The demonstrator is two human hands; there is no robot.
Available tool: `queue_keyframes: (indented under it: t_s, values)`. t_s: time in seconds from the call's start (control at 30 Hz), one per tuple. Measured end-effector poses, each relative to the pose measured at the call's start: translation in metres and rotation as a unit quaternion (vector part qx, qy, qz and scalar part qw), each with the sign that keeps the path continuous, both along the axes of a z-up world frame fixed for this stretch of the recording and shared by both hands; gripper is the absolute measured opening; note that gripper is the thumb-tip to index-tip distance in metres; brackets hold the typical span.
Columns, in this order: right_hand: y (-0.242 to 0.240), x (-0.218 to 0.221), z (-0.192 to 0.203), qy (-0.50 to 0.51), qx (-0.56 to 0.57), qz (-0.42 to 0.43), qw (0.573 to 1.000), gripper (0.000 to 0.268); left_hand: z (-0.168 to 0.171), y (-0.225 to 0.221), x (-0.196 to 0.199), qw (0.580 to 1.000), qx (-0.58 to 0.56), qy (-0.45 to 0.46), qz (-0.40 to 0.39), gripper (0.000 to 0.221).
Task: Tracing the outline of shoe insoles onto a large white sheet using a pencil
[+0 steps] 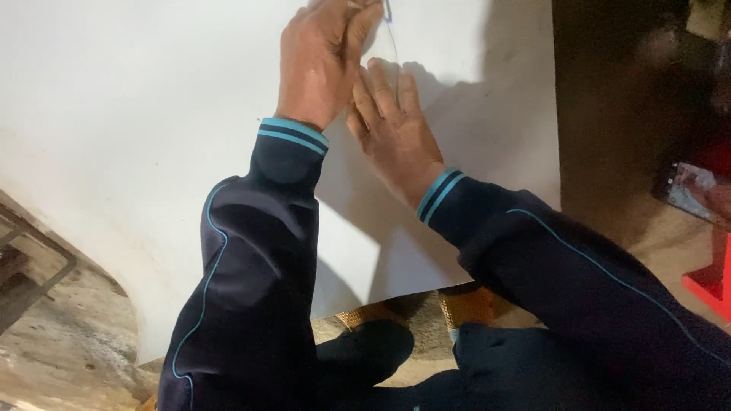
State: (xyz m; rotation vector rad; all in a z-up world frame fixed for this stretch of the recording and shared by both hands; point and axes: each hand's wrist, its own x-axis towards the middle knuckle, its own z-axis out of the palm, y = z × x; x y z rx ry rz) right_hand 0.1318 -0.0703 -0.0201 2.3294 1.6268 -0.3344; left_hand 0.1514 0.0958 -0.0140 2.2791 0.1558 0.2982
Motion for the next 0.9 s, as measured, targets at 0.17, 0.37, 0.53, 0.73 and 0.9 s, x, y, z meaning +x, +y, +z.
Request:
queue_keyframes:
  t_s: [0.17,0.37,0.53,0.73,0.9]
  values:
    - [-0.003,0.003,-0.002,0.012,0.037,-0.009,0.999,0.075,0.0,0.003,0.001,0.999,0.04,-0.01,0.011,0.026]
    - [-0.001,0.008,0.002,0.013,0.101,-0.022,0.995,0.09,0.014,-0.003,-0.003,0.998,-0.024,0.02,-0.045,0.021]
    - [-0.002,0.009,-0.002,0.009,0.175,-0.036,0.984,0.053,0.006,0.001,-0.002,0.999,-0.002,0.014,-0.039,0.022]
    - [0.003,0.015,0.005,-0.001,0.09,-0.007,0.996,0.081,-0.001,0.005,-0.003,1.0,0.009,-0.013,0.019,0.026]
    - [0.009,0.022,0.008,0.023,0.037,0.007,0.999,0.072,-0.003,0.01,-0.003,0.999,0.034,0.007,0.025,0.026]
